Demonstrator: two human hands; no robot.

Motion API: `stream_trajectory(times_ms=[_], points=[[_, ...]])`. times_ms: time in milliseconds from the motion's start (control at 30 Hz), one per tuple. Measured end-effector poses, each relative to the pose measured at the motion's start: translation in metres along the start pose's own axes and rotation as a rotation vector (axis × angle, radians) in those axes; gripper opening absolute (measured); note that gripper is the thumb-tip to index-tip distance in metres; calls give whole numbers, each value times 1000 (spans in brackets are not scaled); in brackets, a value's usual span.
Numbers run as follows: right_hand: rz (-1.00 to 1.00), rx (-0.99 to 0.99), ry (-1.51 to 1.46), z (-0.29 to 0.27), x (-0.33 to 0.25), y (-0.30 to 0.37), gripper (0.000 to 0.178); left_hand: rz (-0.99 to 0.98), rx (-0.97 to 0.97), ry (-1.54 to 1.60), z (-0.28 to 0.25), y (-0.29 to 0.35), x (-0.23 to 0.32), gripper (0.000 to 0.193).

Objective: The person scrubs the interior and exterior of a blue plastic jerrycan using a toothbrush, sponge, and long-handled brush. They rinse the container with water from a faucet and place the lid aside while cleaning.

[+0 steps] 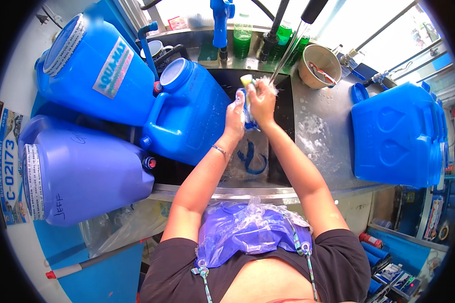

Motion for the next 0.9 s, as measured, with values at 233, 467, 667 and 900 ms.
stream_trajectory(times_ms=[233,467,667,900], points=[[10,178,3,-11,9,22,22,-1,166,10,-2,-15,-4,42],[-81,357,81,-40,9,30,23,-255,75,-109,-2,-19,-78,31],[552,-20,-1282,-6,63,39,25,379,-268,-1329,48,-28,-55,28],[504,-138,-752,-48,98,24,20,400,-418,-1448,41,-21,3,36]])
Point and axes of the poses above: each hand's wrist, its own y-axis away from the middle knuckle, its own z-axis out of the palm, x = y × z, the point moved 7 cm from there along -y, towards the middle knuckle, and after that the axes turned 4 degrees about -x, right-handed, at the moved point
